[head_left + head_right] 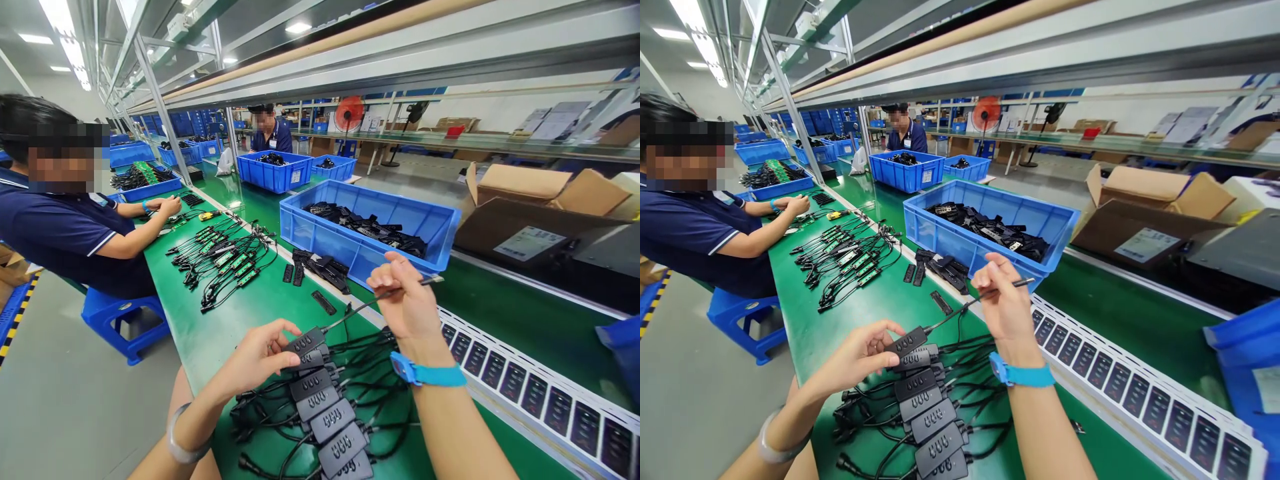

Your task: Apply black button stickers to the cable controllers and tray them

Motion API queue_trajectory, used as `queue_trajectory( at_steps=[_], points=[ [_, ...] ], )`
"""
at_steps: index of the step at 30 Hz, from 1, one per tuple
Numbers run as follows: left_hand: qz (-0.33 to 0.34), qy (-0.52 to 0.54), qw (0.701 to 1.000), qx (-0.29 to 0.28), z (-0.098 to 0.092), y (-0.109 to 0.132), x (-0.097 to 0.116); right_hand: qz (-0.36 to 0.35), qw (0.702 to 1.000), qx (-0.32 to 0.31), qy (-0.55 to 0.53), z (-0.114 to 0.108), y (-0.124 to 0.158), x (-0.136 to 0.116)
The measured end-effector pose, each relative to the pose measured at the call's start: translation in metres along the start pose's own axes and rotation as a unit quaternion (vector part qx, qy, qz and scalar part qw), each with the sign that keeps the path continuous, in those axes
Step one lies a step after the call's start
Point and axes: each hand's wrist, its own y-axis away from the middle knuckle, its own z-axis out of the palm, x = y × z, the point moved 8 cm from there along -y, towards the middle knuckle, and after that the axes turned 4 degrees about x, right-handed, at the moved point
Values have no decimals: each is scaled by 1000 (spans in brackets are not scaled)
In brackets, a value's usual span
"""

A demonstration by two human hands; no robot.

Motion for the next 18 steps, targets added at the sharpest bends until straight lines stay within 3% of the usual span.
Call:
queue_trajectory(
  at_steps=[3, 5, 8, 10, 13, 16, 18],
  points=[
    [-43, 0, 999, -29, 21, 8, -13, -26, 995, 79, 58, -33, -10, -17],
    [-70, -14, 996, -59, 39, 17, -21, -38, 984, 84, 153, -46, -15, -22],
    [-31, -151, 985, -70, 59, 28, -22, -71, 932, 24, 355, -46, -20, -16],
    [26, -291, 956, -36, 62, 31, -15, -88, 867, -59, 487, -33, -20, 6],
    [79, -406, 910, 33, 47, 24, -6, -89, 773, -171, 604, -9, -11, 55],
    [59, -451, 885, 102, 7, -4, -12, -91, 741, -204, 633, 6, 2, 95],
    [-9, -468, 869, 162, -33, -28, -27, -93, 726, -211, 648, 12, 9, 112]
  ],
)
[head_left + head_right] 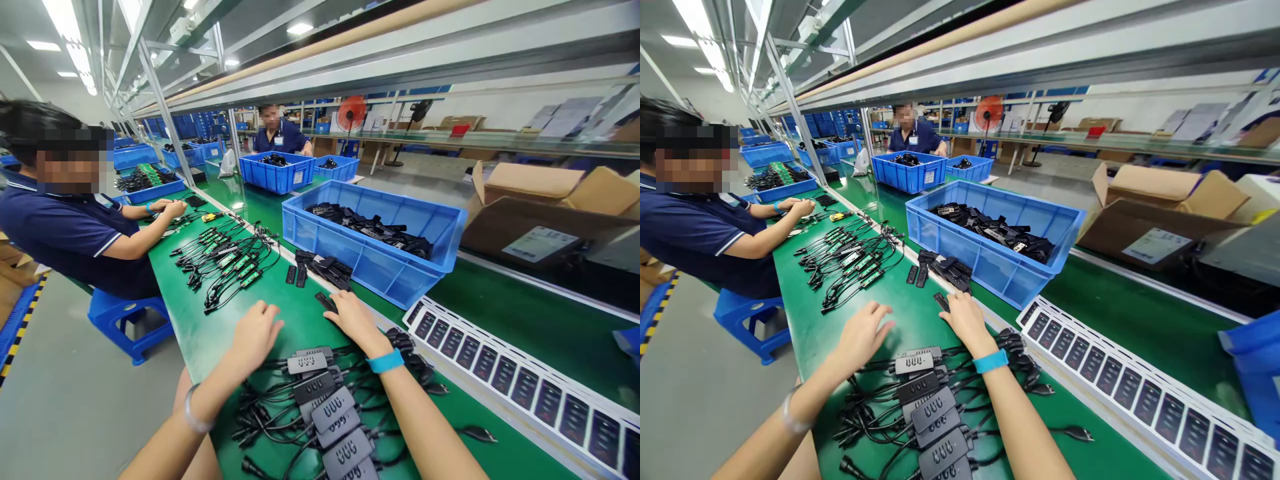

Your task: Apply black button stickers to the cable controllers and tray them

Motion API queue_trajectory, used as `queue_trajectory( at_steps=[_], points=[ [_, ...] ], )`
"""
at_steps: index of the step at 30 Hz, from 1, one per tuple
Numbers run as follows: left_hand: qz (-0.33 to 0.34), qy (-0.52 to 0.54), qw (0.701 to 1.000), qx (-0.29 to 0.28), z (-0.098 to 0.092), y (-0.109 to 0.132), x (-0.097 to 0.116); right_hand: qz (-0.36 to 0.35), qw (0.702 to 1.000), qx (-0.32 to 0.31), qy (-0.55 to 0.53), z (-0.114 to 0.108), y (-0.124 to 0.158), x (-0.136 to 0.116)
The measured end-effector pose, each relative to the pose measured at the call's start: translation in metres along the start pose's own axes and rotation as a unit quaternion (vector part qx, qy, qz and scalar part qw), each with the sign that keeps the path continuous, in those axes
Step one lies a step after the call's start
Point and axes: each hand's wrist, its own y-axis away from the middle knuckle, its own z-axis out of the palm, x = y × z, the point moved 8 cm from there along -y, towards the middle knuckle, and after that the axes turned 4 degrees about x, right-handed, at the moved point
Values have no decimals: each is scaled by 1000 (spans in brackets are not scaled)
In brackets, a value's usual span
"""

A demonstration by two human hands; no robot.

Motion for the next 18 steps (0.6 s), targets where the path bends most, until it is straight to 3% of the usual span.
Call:
queue_trajectory(
  at_steps=[4, 8, 11, 13, 16, 18],
  points=[
    [-114, -9, 991, 62, 0, -54, -62, -5, 1000, -17, 16, 16, 2, -2],
    [-176, 49, 980, 80, 9, -73, -94, 1, 1000, -7, -19, 11, -2, 0],
    [-180, 133, 973, 56, 17, -71, -96, 12, 998, 10, -67, 1, -5, -3],
    [-171, 208, 963, 25, 22, -67, -90, 37, 985, 9, -168, -5, -5, -8],
    [-149, 342, 927, -27, 23, -55, -68, 88, 917, 8, -389, -14, -2, -19],
    [-131, 426, 894, -50, 19, -43, -49, 101, 877, 19, -470, -21, 2, -30]
  ],
)
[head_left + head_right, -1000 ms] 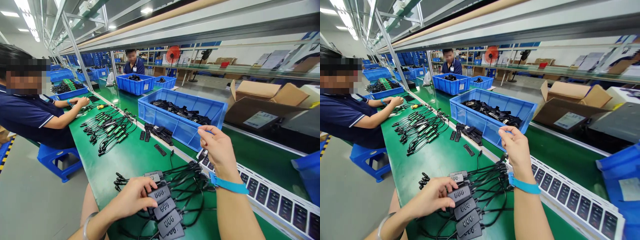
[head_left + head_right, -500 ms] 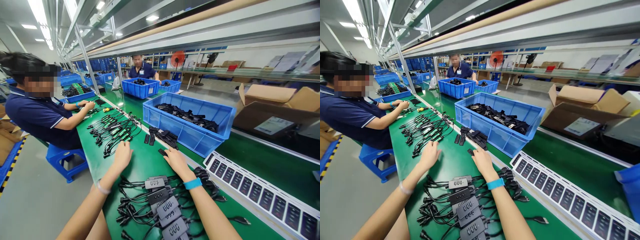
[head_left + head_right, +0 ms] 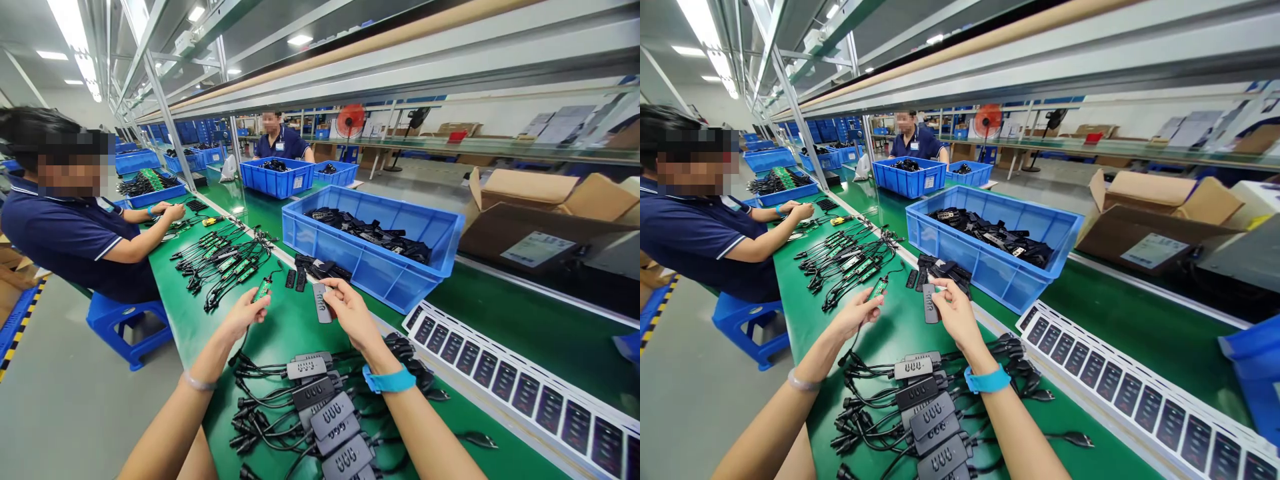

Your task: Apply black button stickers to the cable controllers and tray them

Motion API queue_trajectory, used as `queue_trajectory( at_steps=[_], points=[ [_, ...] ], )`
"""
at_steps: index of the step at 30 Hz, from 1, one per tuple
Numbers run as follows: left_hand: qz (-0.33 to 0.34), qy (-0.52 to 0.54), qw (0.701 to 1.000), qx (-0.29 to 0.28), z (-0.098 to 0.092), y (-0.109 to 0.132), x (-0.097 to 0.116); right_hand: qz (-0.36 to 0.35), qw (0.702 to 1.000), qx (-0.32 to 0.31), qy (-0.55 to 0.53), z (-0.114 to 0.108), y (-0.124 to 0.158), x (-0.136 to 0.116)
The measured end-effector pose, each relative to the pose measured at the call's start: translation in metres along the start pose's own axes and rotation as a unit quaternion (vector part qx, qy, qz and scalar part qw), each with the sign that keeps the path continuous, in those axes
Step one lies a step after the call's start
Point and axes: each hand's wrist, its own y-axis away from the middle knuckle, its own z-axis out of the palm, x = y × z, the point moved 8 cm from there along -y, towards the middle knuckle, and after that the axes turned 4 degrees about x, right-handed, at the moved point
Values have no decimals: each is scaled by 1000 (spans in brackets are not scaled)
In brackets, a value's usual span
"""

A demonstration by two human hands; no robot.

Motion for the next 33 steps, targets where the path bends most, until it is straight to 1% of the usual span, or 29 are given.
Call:
queue_trajectory(
  at_steps=[3, 5, 7, 8, 11, 13, 16, 20, 24, 27, 31, 33],
  points=[
    [13, 109, 992, -59, 16, 25, 21, -16, 999, 3, -42, 8, 10, -17],
    [20, 195, 974, -110, 28, 41, 35, -27, 998, -15, -49, 17, 17, -24],
    [25, 257, 954, -152, 37, 53, 47, -25, 997, -41, -52, 26, 23, -25],
    [25, 269, 948, -166, 40, 58, 51, -22, 997, -50, -53, 29, 25, -25],
    [21, 262, 948, -182, 46, 68, 59, -17, 997, -48, -52, 34, 29, -22],
    [26, 261, 947, -185, 47, 72, 62, -17, 998, -42, -53, 34, 30, -23],
    [40, 270, 944, -183, 47, 75, 66, -20, 996, -54, -73, 35, 31, -26],
    [45, 274, 943, -183, 49, 75, 64, -24, 993, -71, -92, 36, 32, -29],
    [58, 259, 949, -168, 49, 76, 64, -26, 994, -69, -84, 39, 32, -24],
    [79, 212, 963, -144, 46, 79, 64, -15, 992, -76, -104, 42, 31, -22],
    [142, 118, 975, -125, 40, 86, 71, -16, 985, -139, -105, 49, 34, -29],
    [175, 56, 978, -101, 36, 88, 75, -28, 982, -159, -102, 50, 36, -34]
  ],
)
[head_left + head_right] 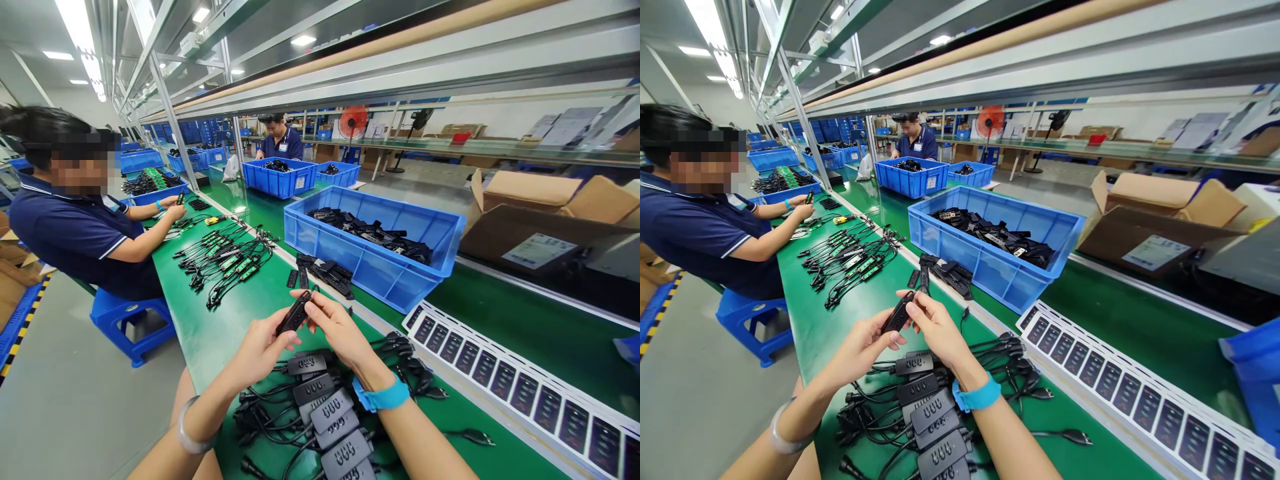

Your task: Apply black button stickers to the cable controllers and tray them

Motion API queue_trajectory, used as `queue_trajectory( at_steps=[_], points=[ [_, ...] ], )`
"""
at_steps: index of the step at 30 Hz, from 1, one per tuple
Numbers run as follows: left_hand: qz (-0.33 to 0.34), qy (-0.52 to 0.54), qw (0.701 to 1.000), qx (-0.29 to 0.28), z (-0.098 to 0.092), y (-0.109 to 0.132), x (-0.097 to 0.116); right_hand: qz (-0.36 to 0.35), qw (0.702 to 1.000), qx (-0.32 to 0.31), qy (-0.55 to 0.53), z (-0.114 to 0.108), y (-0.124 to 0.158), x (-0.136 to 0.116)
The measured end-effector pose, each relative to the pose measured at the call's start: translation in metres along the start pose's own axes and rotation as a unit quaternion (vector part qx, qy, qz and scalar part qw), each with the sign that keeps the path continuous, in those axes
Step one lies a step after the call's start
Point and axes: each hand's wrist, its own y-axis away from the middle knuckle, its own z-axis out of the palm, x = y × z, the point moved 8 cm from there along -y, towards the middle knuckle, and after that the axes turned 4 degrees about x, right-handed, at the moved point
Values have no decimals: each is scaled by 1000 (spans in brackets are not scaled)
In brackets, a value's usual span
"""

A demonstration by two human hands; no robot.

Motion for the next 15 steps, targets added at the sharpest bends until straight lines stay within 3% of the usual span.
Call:
queue_trajectory(
  at_steps=[4, 9, 12, 15],
  points=[
    [17, -107, 994, 27, -3, 2, 5, -33, 999, 9, 4, -1, 2, -6],
    [10, -135, 990, 48, -7, 3, 5, -52, 998, 32, -13, 0, 6, -8],
    [-6, -99, 995, -6, -7, 3, 8, -45, 993, 36, -106, -8, 6, -16],
    [-47, -18, 996, -76, -1, 7, 7, -37, 969, 113, -216, -37, 4, -25]
  ],
)
